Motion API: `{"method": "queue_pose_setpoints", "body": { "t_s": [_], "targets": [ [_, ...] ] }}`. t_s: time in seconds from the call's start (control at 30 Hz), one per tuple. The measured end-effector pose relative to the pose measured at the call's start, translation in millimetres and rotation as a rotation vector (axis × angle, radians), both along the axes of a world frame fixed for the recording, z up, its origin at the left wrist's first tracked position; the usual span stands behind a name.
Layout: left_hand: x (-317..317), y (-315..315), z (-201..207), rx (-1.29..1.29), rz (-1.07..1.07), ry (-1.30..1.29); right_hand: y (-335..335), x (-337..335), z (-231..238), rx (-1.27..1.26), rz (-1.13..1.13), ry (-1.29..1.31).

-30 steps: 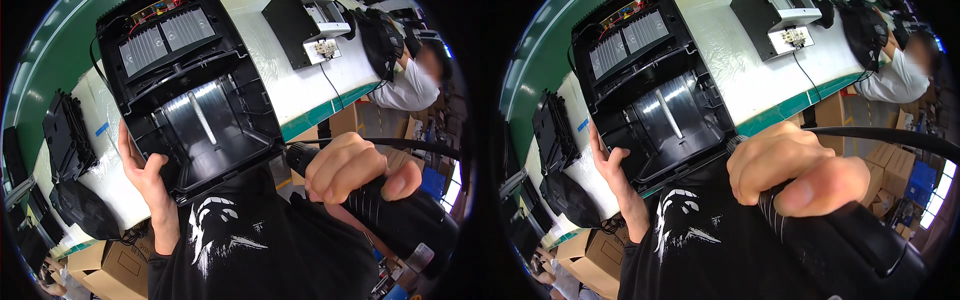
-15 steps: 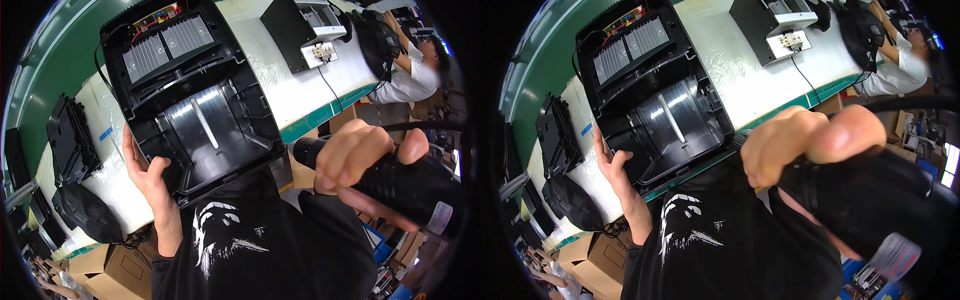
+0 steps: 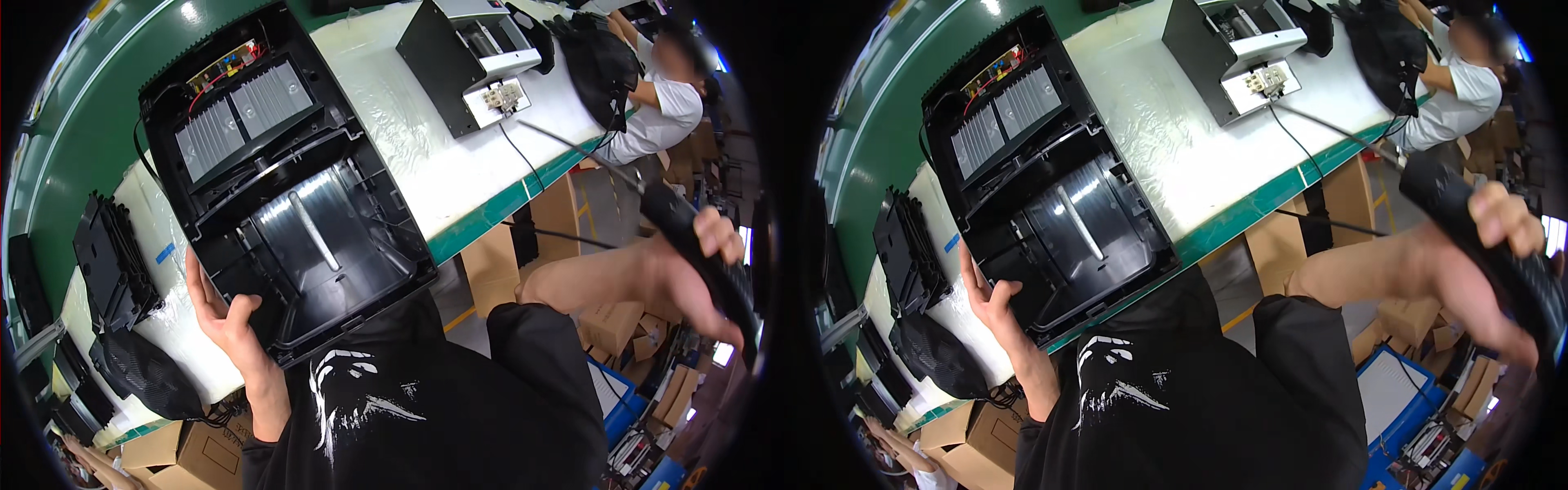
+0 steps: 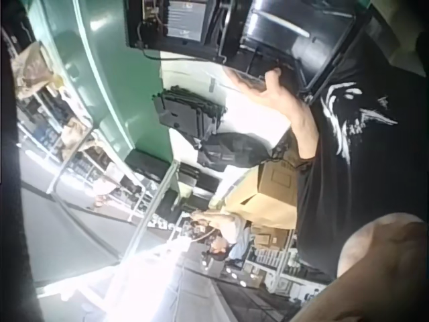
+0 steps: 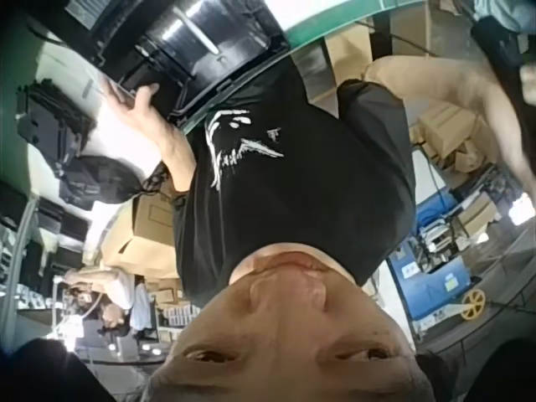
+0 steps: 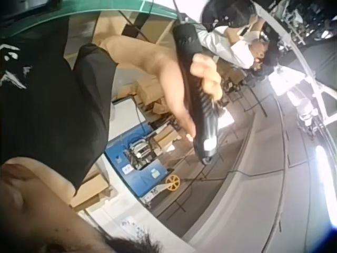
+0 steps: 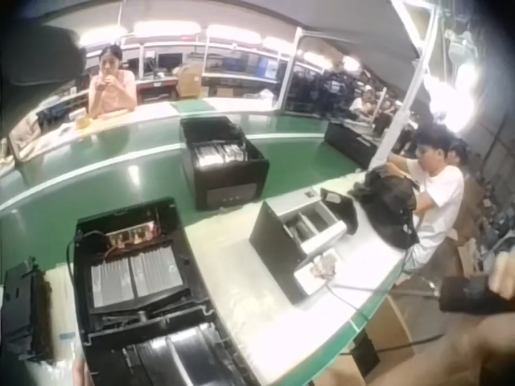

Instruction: Assembling the outer housing and internal components of an electronic appliance on a factory production line.

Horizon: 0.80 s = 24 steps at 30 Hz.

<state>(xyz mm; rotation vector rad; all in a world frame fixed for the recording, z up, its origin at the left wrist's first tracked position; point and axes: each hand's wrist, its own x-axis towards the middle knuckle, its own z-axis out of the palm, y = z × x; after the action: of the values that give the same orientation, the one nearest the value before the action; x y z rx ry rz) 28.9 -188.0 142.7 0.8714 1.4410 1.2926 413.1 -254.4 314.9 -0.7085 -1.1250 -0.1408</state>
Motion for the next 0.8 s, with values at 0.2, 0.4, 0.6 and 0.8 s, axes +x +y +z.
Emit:
{"method": "queue_pose_setpoints", "body": {
  "t_s": [0.2, 0.4, 0.6, 0.8],
  "targets": [
    [15, -1, 1, 0.06, 0.059, 0.038, 59, 17, -39, -0.014, -0.098, -0.035],
    [17, 2, 3, 0.011, 0.06, 0.038, 79, 32, -57, -0.134, 0.12, 0.028],
    [30, 18, 4, 0.062, 0.03, -0.056, 122, 41, -25, -0.584, 0.149, -0.14],
    [25, 28, 0, 0.125, -0.002, -0.113, 187, -51, -13, -0.517, -0.16, -0.007]
  ]
}}
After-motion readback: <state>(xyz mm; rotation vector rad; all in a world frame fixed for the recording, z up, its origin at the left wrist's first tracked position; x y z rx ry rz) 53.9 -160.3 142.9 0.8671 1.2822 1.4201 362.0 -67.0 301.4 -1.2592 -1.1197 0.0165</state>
